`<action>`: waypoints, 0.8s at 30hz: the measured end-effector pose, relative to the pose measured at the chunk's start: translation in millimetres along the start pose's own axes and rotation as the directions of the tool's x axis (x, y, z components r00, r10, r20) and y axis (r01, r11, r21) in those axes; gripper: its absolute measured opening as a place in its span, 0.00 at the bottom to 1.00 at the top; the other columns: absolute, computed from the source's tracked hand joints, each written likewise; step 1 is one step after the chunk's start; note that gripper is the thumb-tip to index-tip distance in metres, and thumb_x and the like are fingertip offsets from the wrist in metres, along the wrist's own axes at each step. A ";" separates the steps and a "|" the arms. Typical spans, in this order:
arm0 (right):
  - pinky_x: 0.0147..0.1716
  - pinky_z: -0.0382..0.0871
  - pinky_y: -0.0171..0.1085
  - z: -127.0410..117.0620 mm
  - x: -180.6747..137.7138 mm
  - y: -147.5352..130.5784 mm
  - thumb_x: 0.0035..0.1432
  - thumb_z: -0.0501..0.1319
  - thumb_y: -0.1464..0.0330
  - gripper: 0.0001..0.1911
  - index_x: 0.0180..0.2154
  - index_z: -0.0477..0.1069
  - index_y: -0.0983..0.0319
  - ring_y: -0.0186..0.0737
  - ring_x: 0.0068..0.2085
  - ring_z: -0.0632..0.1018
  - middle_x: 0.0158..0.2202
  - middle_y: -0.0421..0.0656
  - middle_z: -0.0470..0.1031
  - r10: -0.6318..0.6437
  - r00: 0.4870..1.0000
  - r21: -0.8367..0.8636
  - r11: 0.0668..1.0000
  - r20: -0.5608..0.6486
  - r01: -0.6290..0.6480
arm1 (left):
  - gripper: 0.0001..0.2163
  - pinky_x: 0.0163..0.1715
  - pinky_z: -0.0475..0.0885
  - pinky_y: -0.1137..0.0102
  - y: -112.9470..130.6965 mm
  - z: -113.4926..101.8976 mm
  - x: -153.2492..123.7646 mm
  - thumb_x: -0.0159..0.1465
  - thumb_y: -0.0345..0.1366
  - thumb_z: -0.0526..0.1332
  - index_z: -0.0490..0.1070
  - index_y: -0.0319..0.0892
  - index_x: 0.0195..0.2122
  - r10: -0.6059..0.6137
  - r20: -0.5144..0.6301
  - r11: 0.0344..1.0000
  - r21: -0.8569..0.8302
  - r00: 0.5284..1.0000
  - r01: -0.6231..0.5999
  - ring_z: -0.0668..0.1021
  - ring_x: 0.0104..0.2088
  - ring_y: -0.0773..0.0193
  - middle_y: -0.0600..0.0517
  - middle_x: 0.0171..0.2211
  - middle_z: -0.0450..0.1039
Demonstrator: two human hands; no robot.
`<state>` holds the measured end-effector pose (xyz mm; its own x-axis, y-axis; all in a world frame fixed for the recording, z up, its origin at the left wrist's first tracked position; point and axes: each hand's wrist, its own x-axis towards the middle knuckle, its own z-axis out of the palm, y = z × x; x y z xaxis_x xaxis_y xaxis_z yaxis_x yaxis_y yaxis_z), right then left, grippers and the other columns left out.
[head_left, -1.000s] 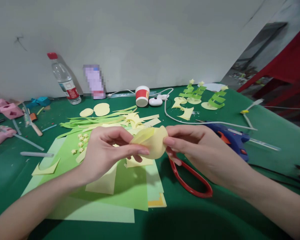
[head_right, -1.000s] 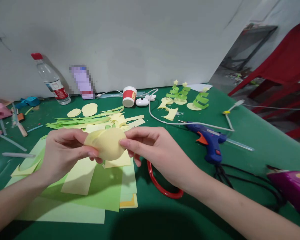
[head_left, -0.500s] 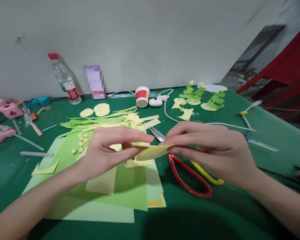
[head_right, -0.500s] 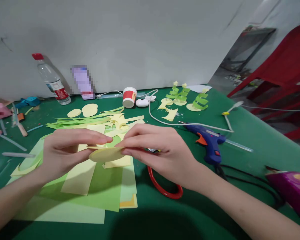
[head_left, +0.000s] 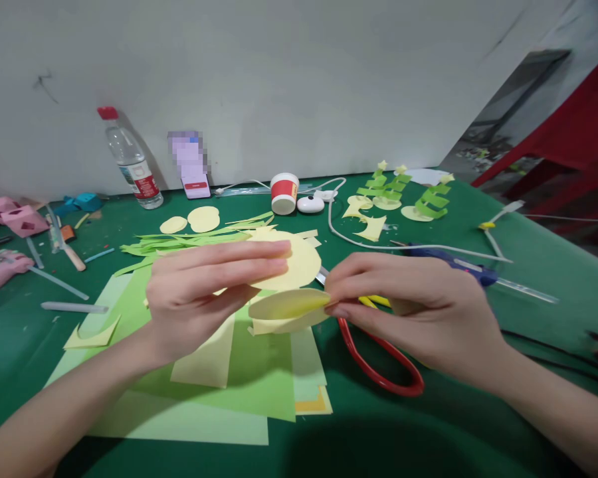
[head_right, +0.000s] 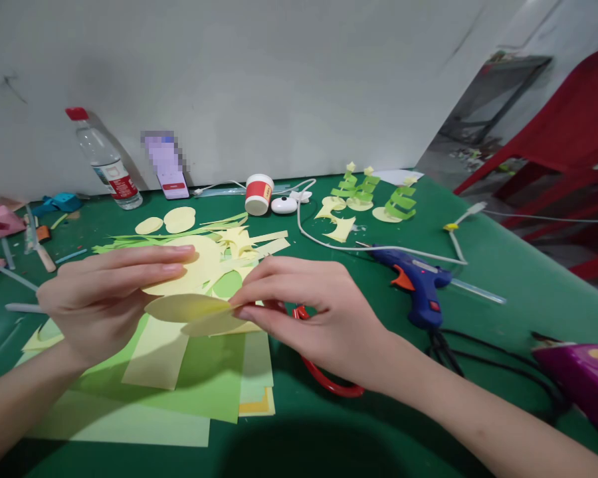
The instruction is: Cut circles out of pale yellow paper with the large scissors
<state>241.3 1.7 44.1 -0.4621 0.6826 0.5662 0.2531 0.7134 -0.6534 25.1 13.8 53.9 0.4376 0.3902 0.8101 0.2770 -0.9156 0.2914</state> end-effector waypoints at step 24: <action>0.17 0.58 0.26 16.3 -6.9 -6.4 0.48 0.66 0.68 0.04 0.26 0.73 0.60 0.25 0.20 0.63 0.21 0.34 0.67 0.581 0.801 0.673 0.537 0.142 -0.509 | 0.14 0.33 0.76 0.78 11.3 -0.9 1.7 0.57 0.23 0.60 0.73 0.45 0.42 0.033 0.049 0.986 0.164 0.998 -0.040 0.80 0.36 0.65 0.52 0.37 0.78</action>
<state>229.0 -10.2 36.2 -0.3443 0.9389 0.0027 -0.2013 -0.0710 -0.9769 28.2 4.0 58.9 0.4881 0.3642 0.7931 0.3953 -0.9025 0.1712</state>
